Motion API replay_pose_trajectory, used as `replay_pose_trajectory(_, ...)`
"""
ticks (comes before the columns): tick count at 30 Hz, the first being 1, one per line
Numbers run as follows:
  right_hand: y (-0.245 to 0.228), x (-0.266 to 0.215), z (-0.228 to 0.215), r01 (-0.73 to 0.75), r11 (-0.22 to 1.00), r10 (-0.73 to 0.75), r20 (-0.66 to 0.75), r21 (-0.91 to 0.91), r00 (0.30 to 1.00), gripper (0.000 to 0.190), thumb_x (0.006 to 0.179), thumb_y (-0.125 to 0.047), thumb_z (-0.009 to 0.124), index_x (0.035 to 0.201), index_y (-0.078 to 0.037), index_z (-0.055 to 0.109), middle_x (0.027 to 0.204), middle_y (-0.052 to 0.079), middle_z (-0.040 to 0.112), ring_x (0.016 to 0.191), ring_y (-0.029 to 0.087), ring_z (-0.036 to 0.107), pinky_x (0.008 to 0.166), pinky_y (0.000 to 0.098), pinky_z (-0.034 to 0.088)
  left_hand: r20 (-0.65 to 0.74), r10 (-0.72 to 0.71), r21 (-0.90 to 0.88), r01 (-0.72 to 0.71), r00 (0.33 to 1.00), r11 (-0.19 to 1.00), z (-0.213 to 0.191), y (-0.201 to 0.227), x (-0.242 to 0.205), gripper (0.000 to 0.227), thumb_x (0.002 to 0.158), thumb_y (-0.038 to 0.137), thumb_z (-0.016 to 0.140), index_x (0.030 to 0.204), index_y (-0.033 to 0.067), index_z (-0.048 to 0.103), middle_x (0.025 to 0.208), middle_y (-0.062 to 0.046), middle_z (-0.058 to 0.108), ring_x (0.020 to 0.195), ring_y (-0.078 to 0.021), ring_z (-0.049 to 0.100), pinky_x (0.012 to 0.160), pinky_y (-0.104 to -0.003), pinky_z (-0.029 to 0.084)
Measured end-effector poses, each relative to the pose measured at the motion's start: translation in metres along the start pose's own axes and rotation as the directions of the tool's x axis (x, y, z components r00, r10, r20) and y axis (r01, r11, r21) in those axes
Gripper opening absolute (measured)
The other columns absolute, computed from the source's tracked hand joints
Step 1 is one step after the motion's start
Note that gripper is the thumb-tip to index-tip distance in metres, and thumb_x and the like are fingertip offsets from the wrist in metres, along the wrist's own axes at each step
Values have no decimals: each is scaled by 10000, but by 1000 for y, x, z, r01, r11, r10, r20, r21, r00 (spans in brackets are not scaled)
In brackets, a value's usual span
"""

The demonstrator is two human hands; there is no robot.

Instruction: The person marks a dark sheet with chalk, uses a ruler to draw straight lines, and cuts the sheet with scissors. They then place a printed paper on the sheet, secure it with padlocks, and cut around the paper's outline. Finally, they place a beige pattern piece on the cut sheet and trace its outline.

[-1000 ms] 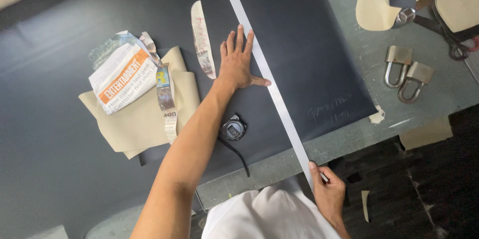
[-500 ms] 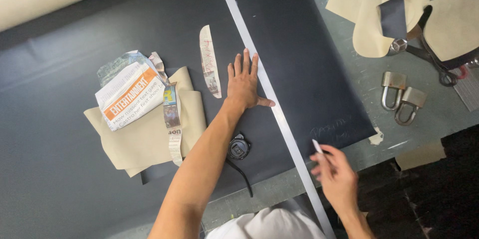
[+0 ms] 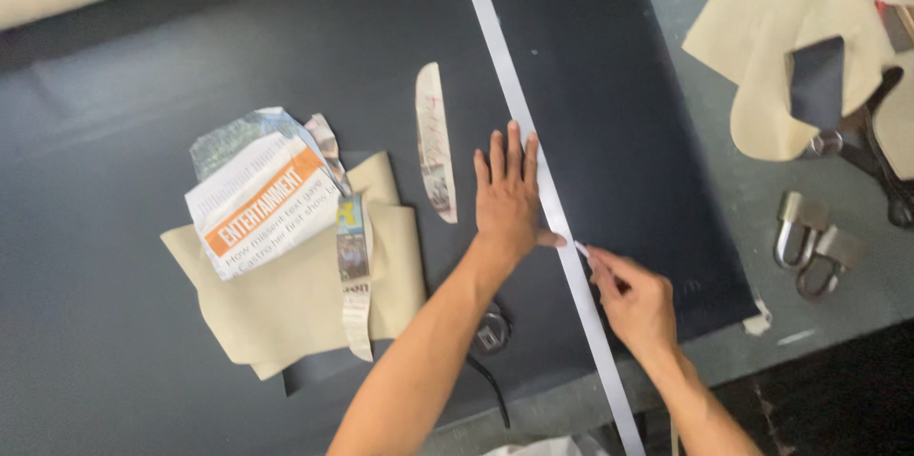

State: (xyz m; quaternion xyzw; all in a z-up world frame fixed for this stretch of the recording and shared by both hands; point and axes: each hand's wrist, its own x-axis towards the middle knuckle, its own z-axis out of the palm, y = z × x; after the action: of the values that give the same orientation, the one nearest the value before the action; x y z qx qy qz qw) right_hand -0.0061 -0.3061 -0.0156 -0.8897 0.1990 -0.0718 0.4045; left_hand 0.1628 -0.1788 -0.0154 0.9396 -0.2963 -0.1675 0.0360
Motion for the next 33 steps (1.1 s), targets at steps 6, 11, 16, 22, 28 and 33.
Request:
replay_pose_trajectory(6, -44, 200, 58, 261, 962, -262, -8, -76, 965, 213, 995, -183, 655, 1106, -43, 773, 940, 195, 748, 840, 328, 755, 721, 397, 573, 20, 2, -9, -2, 1000, 1000, -5, -1, 0, 1615, 439, 770, 879, 1602, -33, 97, 1667, -281, 80, 1539, -454, 88, 1216, -603, 130)
replay_pose_trajectory(11, -88, 291, 93, 240, 966, -249, -111, -91, 962, 202, 937, -205, 680, 1037, -71, 795, 944, 176, 754, 857, 331, 755, 741, 397, 580, 61, -4, 24, 3, 998, 1000, -8, 0, 1, 1629, 445, 791, 862, 1604, -27, 61, 1669, -282, 51, 1540, -447, 64, 1210, -603, 123)
replay_pose_trajectory(16, -65, 223, 60, 247, 969, -247, -12, -14, 969, 237, 992, -229, 652, 1072, -43, 775, 959, 194, 745, 900, 335, 753, 743, 397, 577, 83, 7, 41, -10, 997, 999, -10, 1, 1, 1623, 467, 803, 853, 1603, -30, 46, 1673, -293, 33, 1542, -452, 47, 1209, -601, 125)
replay_pose_trajectory(22, 4, -15, -26, -15, 998, 24, 136, -65, 990, 250, 951, -174, 636, 1131, -51, 758, 1044, 171, 780, 957, 239, 777, 749, 346, 605, 63, 4, 54, -7, 998, 999, -2, 0, 0, 1626, 470, 815, 845, 1609, -29, 48, 1663, -300, 35, 1537, -463, 50, 1207, -602, 131)
replay_pose_trajectory(28, 66, -125, -72, -490, 870, 491, 0, -49, 871, 251, 969, -155, 636, 1163, -47, 752, 1030, 161, 778, 927, 215, 757, 741, 329, 585, 7, 23, 75, -23, 1000, 997, 1, 3, -3, 1624, 460, 837, 828, 1603, -45, 84, 1664, -327, 48, 1541, -477, 64, 1211, -623, 133)
replay_pose_trajectory(33, 100, -150, -101, -654, 756, 654, -99, 35, 750, 252, 985, -140, 637, 1190, -43, 747, 1019, 152, 776, 902, 195, 740, 735, 315, 569, 88, 9, 119, -20, 996, 993, -1, 18, -9, 1614, 526, 836, 831, 1594, -127, 98, 1623, -408, 34, 1529, -530, 11, 1182, -649, 111)
